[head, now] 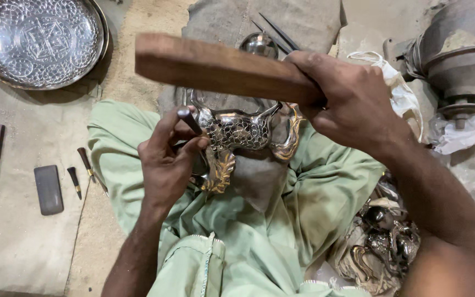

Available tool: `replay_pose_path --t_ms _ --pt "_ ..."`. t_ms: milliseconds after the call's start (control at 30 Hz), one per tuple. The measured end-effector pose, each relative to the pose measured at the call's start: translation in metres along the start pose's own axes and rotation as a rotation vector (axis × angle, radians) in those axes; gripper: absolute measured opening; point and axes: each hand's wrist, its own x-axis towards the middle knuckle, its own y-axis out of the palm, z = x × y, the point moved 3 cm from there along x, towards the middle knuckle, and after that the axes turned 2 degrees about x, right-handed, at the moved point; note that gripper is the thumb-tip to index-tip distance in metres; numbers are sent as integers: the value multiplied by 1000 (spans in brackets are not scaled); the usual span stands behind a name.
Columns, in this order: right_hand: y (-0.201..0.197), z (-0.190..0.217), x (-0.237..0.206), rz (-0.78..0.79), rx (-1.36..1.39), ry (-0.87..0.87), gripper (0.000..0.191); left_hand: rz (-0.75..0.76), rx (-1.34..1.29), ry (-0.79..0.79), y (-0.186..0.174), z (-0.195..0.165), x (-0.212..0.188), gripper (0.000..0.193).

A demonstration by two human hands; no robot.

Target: The person sits on the floor with an ornate metal figurine on a cushion in their lap. They hold a punch against the figurine's surface and strike it with a wooden mallet, repositioning the punch repeatedly to work different areas of the piece.

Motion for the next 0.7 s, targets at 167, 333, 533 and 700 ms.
replay_pose_path --t_ms 167,333,533,700 --pt "5 -1 -1 -110 23 -73 51 39 109 58 -2 5 0 58" --pt "18 -16 2 -198 -61 -141 42 89 202 94 -3 1 3 60" --pt "28 -31 5 -25 137 65 49 80 136 70 0 0 1 60" --pt "25 -24 3 -69 0 -54 59 94 137 76 -1 1 2 61"
